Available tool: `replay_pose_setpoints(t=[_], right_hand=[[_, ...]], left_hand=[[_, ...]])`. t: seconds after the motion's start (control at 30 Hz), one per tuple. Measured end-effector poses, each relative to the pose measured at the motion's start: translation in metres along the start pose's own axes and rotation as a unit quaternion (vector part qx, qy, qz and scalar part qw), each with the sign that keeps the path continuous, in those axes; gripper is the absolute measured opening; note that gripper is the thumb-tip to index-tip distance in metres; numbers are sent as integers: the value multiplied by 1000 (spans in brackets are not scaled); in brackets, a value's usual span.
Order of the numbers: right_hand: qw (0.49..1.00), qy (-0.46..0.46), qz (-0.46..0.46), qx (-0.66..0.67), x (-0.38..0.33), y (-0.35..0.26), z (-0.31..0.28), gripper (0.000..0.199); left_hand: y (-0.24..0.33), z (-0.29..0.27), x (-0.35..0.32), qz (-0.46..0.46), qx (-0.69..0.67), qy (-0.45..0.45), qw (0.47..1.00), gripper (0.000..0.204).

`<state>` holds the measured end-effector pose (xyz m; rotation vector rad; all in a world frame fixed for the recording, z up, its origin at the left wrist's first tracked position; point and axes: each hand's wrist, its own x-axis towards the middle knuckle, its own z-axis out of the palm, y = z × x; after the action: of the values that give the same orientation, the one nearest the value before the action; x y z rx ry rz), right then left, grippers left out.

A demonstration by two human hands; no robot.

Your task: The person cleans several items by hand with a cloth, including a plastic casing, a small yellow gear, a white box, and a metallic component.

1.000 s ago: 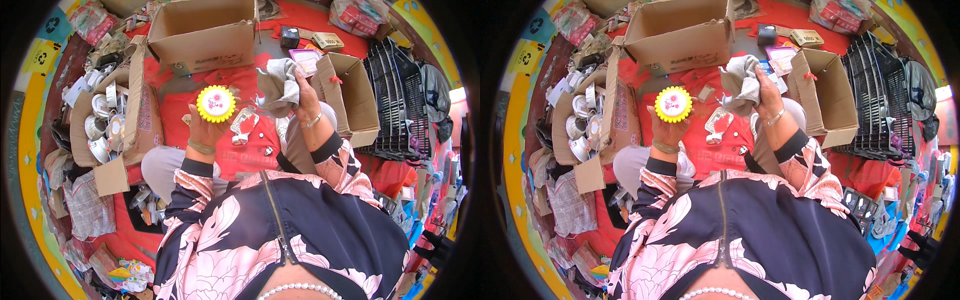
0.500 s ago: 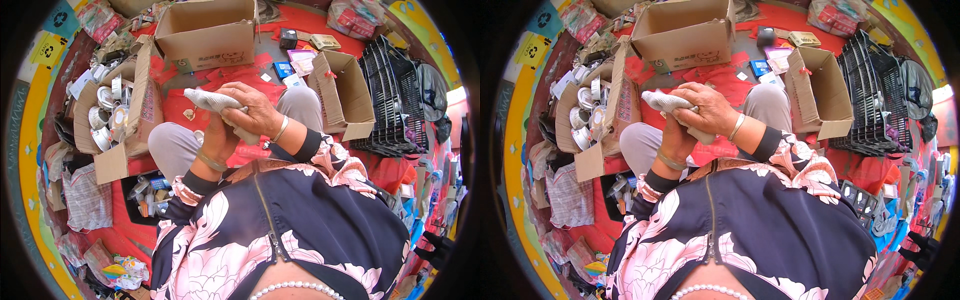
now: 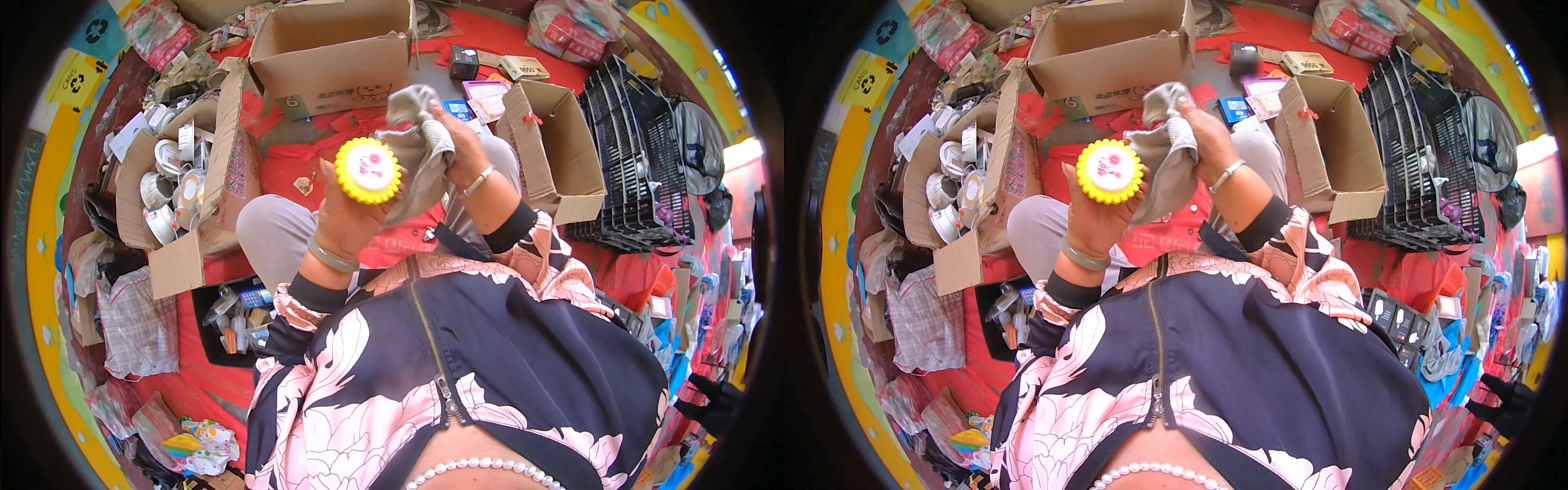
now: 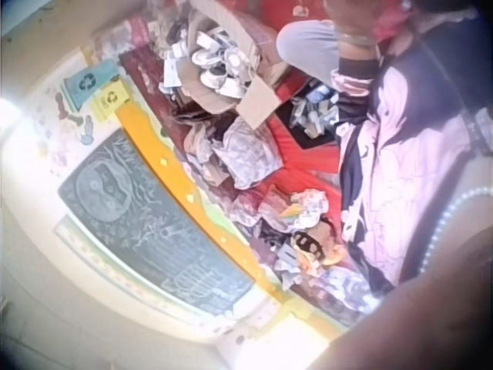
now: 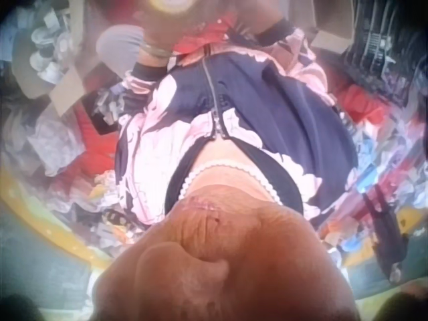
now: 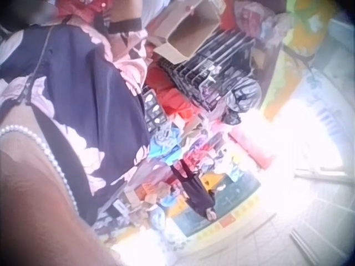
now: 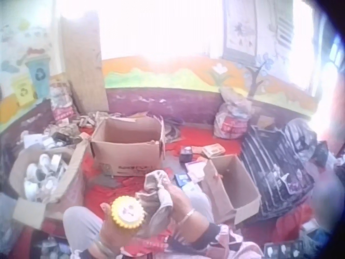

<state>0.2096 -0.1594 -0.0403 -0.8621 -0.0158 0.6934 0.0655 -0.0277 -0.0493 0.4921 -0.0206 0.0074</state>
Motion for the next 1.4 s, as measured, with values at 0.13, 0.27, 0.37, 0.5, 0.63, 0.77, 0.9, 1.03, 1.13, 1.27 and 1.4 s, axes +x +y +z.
replay_pose_setpoints(t=[0.13, 0.27, 0.37, 0.5, 0.63, 0.77, 0.9, 1.03, 1.13, 1.27, 1.4], right_hand=[[970, -93, -122, -186, -21, -7, 15, 36], [650, -188, -442, -588, -40, 19, 46, 37], [747, -167, -357, -536, -44, 15, 51, 32], [963, -87, -135, -218, 3, 33, 16, 39], [998, 0, 23, 55, 11, 16, -9, 33], [998, -42, 43, 10, -25, -13, 20, 40], [960, -164, -35, -222, -33, 17, 30, 31], [990, -69, -1, -125, -32, 21, 26, 27], [991, -80, -68, -88, -33, 26, 27, 27], [988, -88, -113, -57, -37, 26, 31, 25], [982, -82, -170, -13, -35, 23, 28, 26]], left_hand=[[1, -18, 5, 4, -81, 4, 997, 69], [-20, -1, -5, 15, 31, 84, 996, 63], [-13, 3, -5, -16, 88, 40, 995, 65], [-13, 4, -5, 85, 220, -26, 971, 63], [8, 21, -5, 115, 400, 107, 903, 68], [9, -6, 6, 189, 604, 166, 756, 70], [-12, 2, 10, 311, 785, 141, 517, 69], [-12, 8, 13, 284, 743, 111, 596, 81], [-15, -3, 11, 237, 660, 141, 699, 84], [-22, 13, 5, 239, 480, 118, 836, 76], [-12, 0, -1, 335, 606, 149, 706, 57]])
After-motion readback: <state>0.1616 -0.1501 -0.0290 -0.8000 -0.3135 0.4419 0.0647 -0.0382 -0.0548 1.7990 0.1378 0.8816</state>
